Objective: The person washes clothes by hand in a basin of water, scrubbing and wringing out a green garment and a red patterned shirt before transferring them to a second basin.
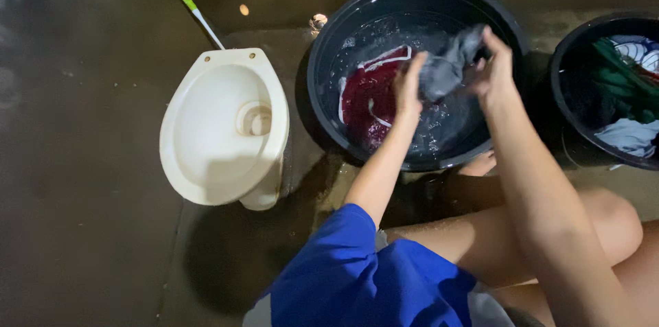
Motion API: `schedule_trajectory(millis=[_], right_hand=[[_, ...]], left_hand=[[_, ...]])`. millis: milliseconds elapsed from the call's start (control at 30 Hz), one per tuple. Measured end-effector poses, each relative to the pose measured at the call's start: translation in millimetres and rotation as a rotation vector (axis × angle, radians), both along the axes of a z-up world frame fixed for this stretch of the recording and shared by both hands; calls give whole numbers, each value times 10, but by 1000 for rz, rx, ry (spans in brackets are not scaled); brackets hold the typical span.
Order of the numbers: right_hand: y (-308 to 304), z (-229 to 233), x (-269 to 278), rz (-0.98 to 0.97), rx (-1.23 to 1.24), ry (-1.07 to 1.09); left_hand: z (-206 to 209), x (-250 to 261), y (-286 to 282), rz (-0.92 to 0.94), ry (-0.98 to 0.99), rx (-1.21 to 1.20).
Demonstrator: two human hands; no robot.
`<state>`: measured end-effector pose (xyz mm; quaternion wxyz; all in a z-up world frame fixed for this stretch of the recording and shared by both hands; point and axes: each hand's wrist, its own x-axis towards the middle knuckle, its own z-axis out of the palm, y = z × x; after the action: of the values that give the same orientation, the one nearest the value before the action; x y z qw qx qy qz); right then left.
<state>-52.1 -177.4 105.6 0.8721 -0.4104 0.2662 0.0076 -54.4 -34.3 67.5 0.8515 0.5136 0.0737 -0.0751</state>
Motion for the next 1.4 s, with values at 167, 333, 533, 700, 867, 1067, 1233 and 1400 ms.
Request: schedule_trajectory(millis=[167,333,533,700,867,1067,1233,1400], right_hand=[[-106,-970,178,43,-27,184],[-391,-1707,361,40,-22,62],[-324,-1440,325,23,-3,67],[-217,-814,26,123,60,112],[-585,-1232,27,41,-257,279],[-572,-2131,61,24,-1050,349],[-479,-2637,-115,721,-1546,719],[-459,-3311,-243,1350,-1650,644]], left_hand=[[90,-202,-554,167,-514,613],[-106,-253,-580,233,-748,800],[-557,350,-153,271,-738,1172],[-787,355,212,614,-665,1212],[-1124,739,539,652,-346,812],[-1377,686,394,413,-192,1019],[-1731,117,104,-607,-221,1212],[-2413,-122,-27,-1050,-56,1596]])
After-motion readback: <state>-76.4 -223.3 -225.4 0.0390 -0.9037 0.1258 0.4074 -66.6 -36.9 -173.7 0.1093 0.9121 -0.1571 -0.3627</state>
